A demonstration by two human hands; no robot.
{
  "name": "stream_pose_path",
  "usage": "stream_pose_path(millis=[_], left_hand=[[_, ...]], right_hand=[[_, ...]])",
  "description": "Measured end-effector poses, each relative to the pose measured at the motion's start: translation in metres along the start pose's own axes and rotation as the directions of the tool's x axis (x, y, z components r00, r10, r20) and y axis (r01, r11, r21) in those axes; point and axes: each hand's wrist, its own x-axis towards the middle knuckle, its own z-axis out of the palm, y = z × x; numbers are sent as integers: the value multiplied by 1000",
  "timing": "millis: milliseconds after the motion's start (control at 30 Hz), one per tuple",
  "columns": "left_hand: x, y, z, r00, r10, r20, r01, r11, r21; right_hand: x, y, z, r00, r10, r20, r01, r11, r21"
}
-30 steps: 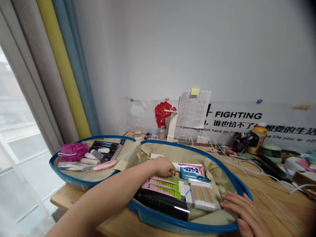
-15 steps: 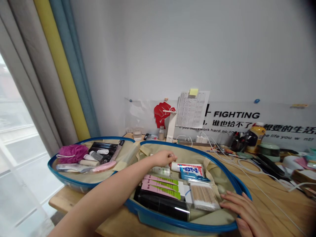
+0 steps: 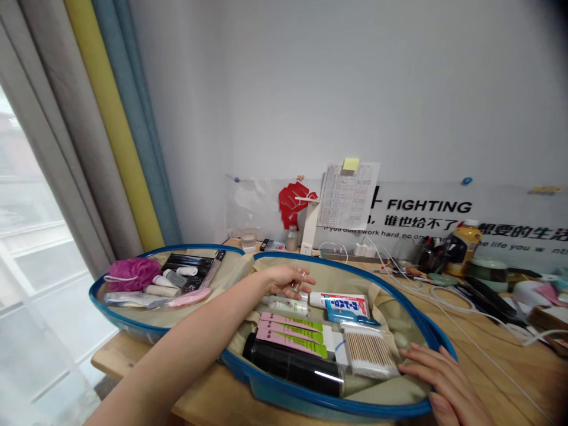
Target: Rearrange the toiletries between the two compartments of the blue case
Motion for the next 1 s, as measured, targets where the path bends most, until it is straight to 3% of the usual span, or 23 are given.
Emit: stream_pose_path(millis=[133, 433, 600, 800, 1000], left_hand=[[-2, 1, 0, 999, -5, 49, 7, 999, -48], [-2, -1, 1, 998, 32, 54, -31, 999, -35], [2, -4, -1, 1000, 23, -11, -23, 999, -23], [5, -4, 0, 1000, 2, -7, -2, 1000, 11], [4, -4, 0, 1000, 11, 16, -11, 999, 34]], right_hand=[[0, 5, -2, 996, -71, 62, 74, 996, -55], [3, -12, 2, 1000, -9, -20, 9, 1000, 10], [2, 0, -2, 999, -37, 18, 38, 998, -41], [5, 15, -11, 958, -253, 137, 274, 949, -159], [4, 8, -8, 987, -140, 74, 148, 983, -108]])
